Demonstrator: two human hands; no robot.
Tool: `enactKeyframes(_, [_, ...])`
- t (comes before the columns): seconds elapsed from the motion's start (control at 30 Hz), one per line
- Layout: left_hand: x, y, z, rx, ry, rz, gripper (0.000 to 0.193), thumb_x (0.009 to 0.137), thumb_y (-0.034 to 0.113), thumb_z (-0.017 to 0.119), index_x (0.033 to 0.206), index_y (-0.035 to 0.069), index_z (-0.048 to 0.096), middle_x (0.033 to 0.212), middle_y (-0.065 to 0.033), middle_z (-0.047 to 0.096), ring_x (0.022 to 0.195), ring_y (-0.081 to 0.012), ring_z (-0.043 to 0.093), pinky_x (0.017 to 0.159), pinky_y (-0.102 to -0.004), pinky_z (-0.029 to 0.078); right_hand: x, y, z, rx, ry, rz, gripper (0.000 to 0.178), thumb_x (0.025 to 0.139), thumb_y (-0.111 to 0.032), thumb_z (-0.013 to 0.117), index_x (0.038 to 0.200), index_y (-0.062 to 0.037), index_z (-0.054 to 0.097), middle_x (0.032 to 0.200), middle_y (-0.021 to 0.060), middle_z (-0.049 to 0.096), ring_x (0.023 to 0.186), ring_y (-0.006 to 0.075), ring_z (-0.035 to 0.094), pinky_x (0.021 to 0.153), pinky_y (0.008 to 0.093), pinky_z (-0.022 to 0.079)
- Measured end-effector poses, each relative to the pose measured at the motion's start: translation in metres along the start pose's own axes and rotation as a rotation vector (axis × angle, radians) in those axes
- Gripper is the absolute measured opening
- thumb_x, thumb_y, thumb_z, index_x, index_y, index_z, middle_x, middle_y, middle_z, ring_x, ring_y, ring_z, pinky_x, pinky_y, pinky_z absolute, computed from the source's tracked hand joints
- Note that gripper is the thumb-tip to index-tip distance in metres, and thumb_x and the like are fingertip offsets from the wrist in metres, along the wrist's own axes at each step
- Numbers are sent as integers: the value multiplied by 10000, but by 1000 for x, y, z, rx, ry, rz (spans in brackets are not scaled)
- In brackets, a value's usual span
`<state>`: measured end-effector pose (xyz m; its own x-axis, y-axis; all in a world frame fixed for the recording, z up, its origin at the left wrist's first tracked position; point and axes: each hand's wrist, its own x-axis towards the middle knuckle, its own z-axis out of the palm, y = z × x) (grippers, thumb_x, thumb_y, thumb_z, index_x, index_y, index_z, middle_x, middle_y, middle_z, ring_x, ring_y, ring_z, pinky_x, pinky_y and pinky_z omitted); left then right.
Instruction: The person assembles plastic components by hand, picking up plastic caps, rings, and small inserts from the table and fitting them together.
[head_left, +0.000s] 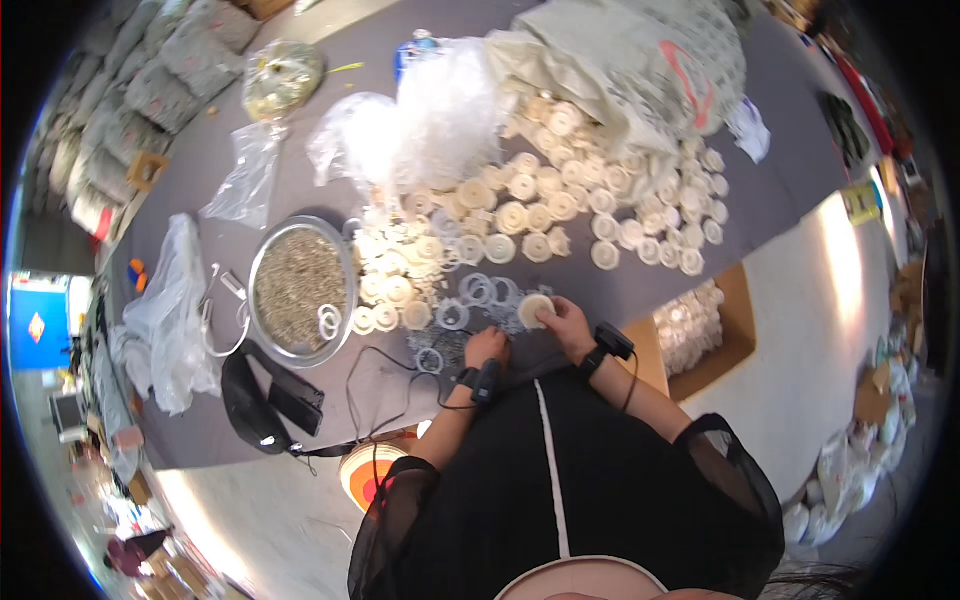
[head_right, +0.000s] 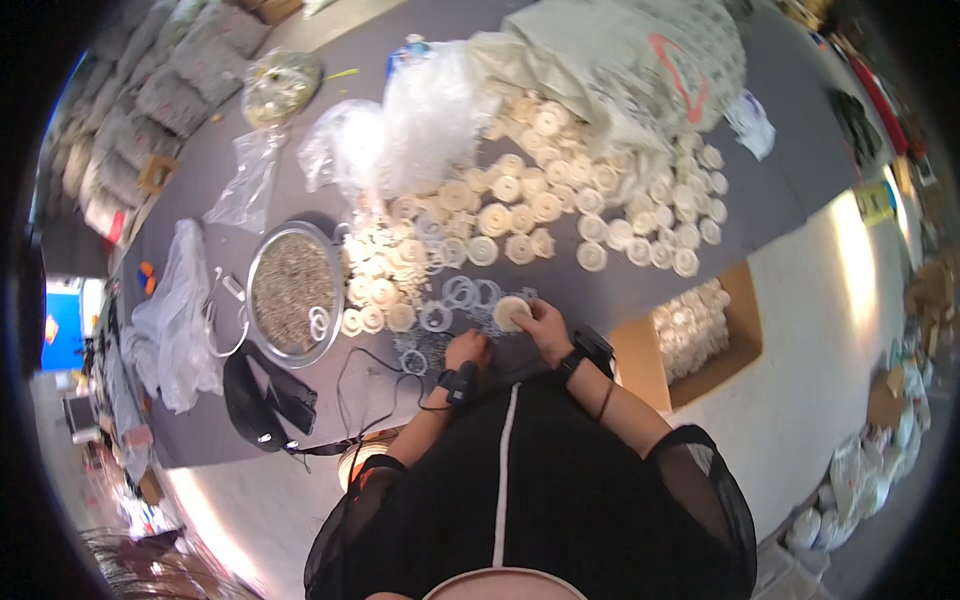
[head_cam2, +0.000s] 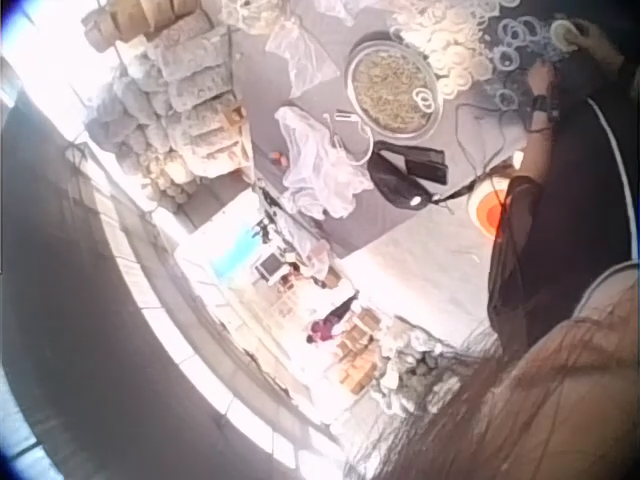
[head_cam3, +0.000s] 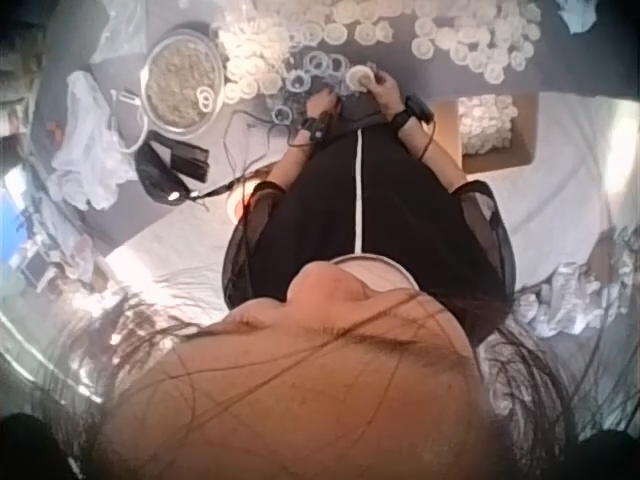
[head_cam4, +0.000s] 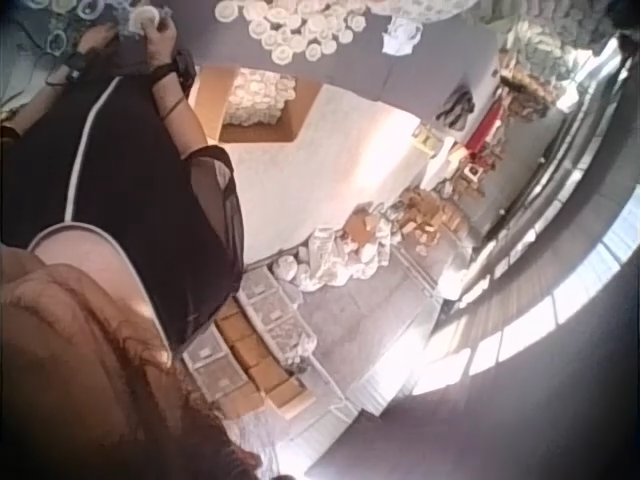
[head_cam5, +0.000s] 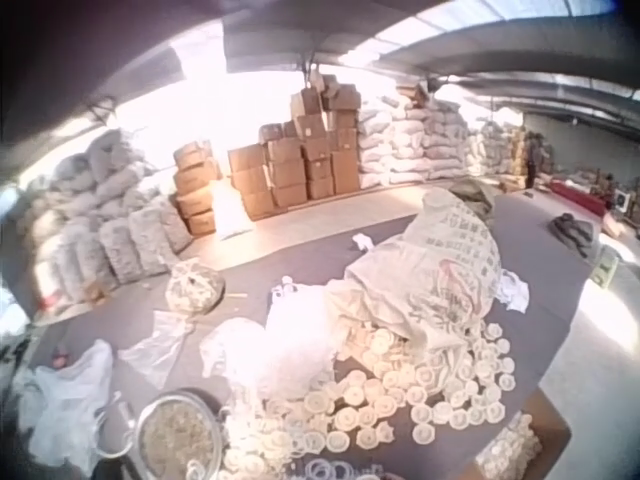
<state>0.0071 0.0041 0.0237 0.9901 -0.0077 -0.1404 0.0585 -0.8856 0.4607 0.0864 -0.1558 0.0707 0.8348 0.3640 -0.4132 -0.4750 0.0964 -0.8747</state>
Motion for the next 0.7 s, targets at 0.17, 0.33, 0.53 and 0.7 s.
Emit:
enactKeyframes(0.17, [-5,-6,-9,98,-96,4,91,594,129,572,611,43,592,693,-134,562,614,-295,583,528,-385,474,-8,-2,7,-225,-87,-85,188,725,-102,618,868,-18,530,803,27,562,731,98,525,655,230,424])
enactKeyframes(0.33, [-12,3,-14,-608,110,-246,198,638,191,612,744,24,598,736,-123,592,638,-233,589,554,-325,470,-14,-4,4,-332,-214,-140,213,718,-115,634,860,-2,522,796,36,549,741,109,516,678,245,421])
enactKeyframes(0.53, [-31,-3,-52,-1478,-6,-163,171,714,162,621,794,13,600,706,-8,583,607,-75,538,540,-227,436,-15,-20,24,-431,-540,-190,226,738,-177,641,799,-10,502,770,40,529,698,100,495,622,233,408])
enactKeyframes(0.7, [-68,4,-76,-1724,54,-160,197,725,176,619,840,16,602,749,-4,586,665,-75,533,588,-204,419,-25,-45,64,-537,-745,-201,258,731,-205,641,817,-5,502,756,41,522,685,105,492,615,239,414])
